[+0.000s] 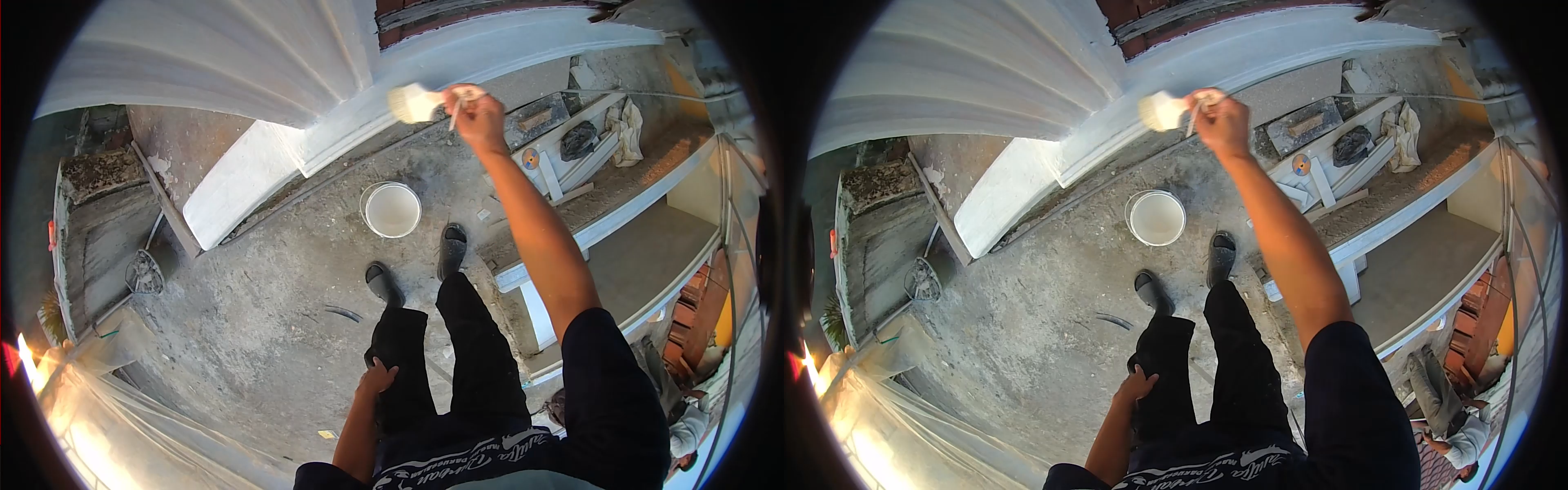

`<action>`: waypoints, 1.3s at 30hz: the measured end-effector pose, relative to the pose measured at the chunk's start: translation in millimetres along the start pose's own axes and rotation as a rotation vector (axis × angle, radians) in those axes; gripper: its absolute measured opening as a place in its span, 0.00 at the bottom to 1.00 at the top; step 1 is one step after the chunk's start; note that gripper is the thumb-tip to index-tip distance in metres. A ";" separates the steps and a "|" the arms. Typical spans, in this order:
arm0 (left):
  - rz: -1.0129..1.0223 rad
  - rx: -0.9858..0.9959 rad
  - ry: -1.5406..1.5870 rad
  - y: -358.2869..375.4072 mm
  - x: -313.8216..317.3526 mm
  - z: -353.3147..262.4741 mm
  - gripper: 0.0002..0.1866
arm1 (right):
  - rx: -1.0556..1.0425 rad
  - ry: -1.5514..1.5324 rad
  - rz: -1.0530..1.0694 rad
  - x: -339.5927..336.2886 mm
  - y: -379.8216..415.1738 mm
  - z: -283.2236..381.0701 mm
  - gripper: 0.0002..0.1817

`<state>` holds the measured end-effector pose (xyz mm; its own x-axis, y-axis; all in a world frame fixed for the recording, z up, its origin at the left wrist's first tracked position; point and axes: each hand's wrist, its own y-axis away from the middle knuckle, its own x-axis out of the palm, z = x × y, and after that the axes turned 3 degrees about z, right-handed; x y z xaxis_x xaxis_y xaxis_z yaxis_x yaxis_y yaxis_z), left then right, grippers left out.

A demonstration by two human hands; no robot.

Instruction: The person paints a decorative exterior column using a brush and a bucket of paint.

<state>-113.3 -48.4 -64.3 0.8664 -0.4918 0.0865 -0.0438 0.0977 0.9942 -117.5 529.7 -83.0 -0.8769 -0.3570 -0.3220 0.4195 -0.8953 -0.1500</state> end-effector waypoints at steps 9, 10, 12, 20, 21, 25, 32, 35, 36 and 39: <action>0.004 0.008 0.030 0.0 5.0 12.1 0.52 | -0.136 0.034 -0.221 -45.6 26.3 31.5 0.10; 0.000 0.010 0.035 -0.7 5.3 13.8 0.52 | -0.109 -0.020 -0.141 -12.2 42.9 47.3 0.10; -0.009 0.015 0.034 -1.2 5.5 16.4 0.52 | -0.127 -0.128 -0.014 58.2 69.8 78.8 0.10; -0.038 0.057 0.052 -0.2 8.9 23.1 0.53 | -0.011 -0.044 0.056 141.0 44.8 84.9 0.09; -0.041 0.061 0.054 -1.0 9.2 25.6 0.53 | 0.012 0.024 -0.001 114.1 29.3 70.7 0.10; -0.037 0.069 0.044 -3.7 7.8 28.5 0.54 | 0.044 0.262 -0.179 -20.3 -27.1 13.4 0.10; 0.000 0.055 -0.001 -5.0 3.1 31.3 0.55 | -0.443 0.918 -0.196 -79.9 -71.1 9.0 0.16; -0.012 0.062 -0.014 -5.7 0.3 27.5 0.55 | -0.461 0.796 0.021 16.0 -19.2 38.6 0.12; -0.018 0.063 -0.020 -5.4 0.6 27.7 0.55 | -0.505 0.727 0.093 52.1 11.1 55.1 0.10; -0.018 0.061 -0.020 -11.7 1.7 28.3 0.55 | -0.506 0.524 0.361 133.4 94.5 103.3 0.19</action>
<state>-125.3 -74.9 -74.1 0.8575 -0.5099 0.0691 -0.0591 0.0359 0.9976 -219.1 369.9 -43.6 -0.4961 -0.3169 -0.8084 0.8205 -0.4756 -0.3171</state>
